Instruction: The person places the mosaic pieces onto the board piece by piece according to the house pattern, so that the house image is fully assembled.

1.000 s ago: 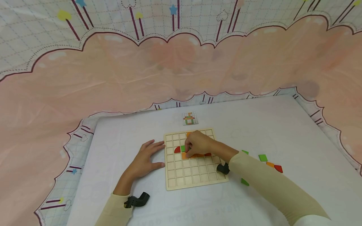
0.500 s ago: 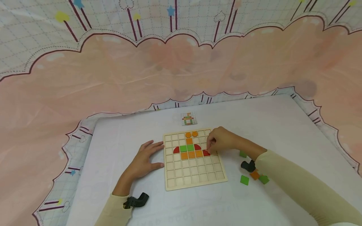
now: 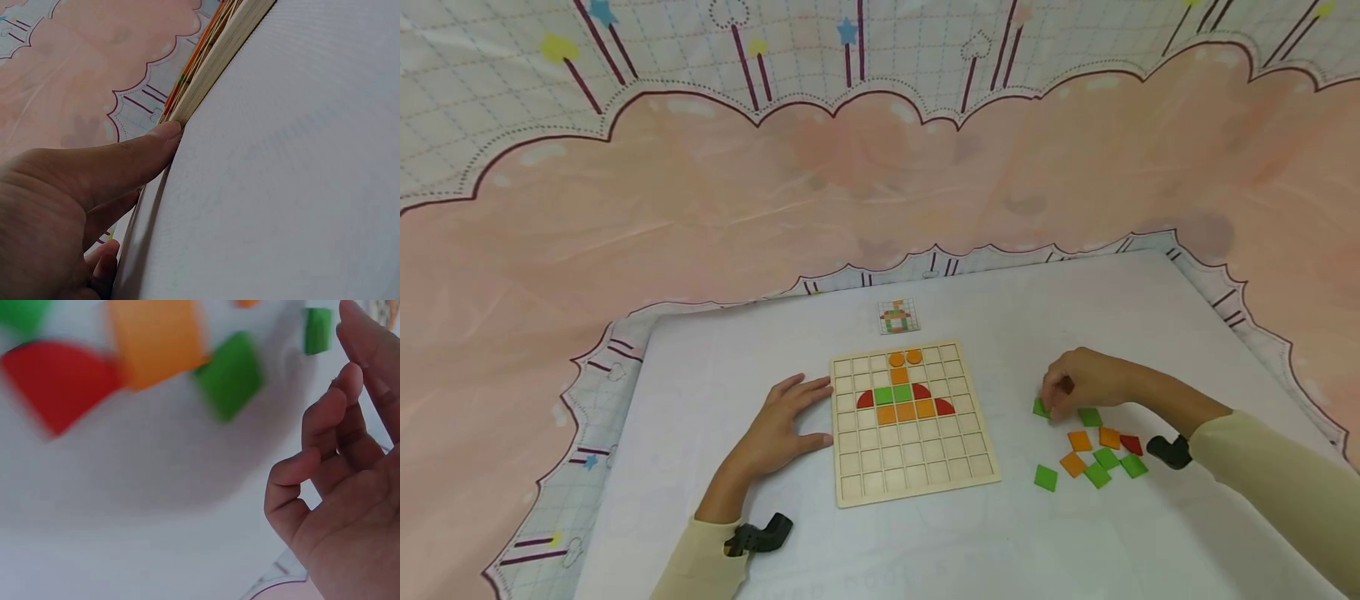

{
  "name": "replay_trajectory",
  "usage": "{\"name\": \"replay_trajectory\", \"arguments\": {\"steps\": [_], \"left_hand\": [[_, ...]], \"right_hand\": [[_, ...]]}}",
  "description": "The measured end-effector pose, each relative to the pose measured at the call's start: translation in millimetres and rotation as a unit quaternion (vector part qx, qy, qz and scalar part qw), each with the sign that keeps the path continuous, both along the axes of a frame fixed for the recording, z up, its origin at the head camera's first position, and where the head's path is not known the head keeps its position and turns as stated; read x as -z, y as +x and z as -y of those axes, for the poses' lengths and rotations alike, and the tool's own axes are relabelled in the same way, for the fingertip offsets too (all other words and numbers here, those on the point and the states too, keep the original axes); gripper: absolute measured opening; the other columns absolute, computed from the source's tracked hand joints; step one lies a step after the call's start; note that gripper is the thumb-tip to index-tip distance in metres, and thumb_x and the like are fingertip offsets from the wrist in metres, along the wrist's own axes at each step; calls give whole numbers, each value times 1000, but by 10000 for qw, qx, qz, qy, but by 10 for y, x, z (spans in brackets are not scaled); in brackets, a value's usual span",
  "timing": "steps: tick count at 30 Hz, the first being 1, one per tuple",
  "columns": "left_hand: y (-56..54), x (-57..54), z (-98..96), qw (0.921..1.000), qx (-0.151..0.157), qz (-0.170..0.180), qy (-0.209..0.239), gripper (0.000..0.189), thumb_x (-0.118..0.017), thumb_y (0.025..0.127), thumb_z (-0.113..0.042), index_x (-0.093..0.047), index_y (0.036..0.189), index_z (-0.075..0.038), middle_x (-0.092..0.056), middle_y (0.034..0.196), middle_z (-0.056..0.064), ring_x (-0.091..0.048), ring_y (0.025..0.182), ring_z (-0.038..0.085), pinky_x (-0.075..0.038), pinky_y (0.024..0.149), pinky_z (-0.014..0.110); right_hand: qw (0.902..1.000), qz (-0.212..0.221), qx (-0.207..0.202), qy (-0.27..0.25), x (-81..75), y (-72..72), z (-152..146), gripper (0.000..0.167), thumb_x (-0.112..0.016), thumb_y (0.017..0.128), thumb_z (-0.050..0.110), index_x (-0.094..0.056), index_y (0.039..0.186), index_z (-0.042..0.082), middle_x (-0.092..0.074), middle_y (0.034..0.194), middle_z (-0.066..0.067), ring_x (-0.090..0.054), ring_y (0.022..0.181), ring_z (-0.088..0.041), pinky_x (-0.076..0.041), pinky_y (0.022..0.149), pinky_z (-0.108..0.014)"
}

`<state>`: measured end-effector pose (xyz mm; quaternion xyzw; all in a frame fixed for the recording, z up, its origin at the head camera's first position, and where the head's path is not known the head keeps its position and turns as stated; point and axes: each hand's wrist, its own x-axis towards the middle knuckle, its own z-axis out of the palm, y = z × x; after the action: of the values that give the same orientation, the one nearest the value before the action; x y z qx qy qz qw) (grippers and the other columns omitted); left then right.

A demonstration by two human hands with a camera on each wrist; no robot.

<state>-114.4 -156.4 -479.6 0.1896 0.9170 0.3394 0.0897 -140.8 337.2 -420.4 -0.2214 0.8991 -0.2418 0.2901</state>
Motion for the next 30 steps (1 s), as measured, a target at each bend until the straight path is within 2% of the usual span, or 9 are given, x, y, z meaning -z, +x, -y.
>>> {"name": "replay_trajectory", "arguments": {"steps": [4,9,12,16,19,26,30], "left_hand": [[0,7,4,10000,-14,7,-12,75,-87,80,-29,-56,147,-16,-45,160,-3,-18,156,33,-26,120,67],[3,14,9,10000,-1,-7,-43,74,-87,80,-28,-56,147,-16,-45,160,-2,-19,156,33,-27,120,67],[4,8,12,10000,10,-18,-33,74,-87,80,-28,-57,147,-15,-45,160,-2,-19,156,34,-26,120,68],[2,0,15,10000,0,-15,7,74,-87,80,-28,-57,147,-15,-45,160,-2,-19,156,34,-26,120,67],[-1,10,18,10000,3,-3,29,74,-87,81,-28,-56,147,-16,-45,160,-3,-18,156,33,-26,120,67],[1,25,14,10000,-7,19,31,74,-87,81,-29,-56,147,-17,-44,161,-5,-18,156,32,-25,120,68],[0,26,12,10000,-7,-5,21,74,-87,80,-29,-56,147,-17,-44,161,-4,-18,156,32,-25,120,67]], "right_hand": [[9994,305,182,56,29,113,-141,19,-89,78,25,-73,88,24,-54,75,6,-52,75,-12,-46,62,-21],[9997,245,50,-10,91,192,-243,23,-91,76,24,-70,84,23,-51,74,6,-50,73,-10,-44,60,-21],[9999,-79,64,-16,135,184,-273,21,-90,77,26,-69,84,25,-51,73,8,-50,72,-8,-44,60,-20],[9977,-597,313,-81,167,133,-271,15,-85,83,26,-71,86,25,-52,73,9,-50,72,-8,-44,61,-20],[9956,-824,436,-123,170,101,-251,10,-82,86,26,-73,88,23,-53,75,9,-50,73,-8,-44,61,-20],[9955,-623,706,-48,171,88,-192,18,-86,81,29,-73,91,20,-52,75,6,-51,74,-12,-44,60,-20],[9960,-547,697,-89,162,77,-172,19,-86,82,28,-73,91,19,-52,74,5,-51,73,-12,-43,59,-21]]}}
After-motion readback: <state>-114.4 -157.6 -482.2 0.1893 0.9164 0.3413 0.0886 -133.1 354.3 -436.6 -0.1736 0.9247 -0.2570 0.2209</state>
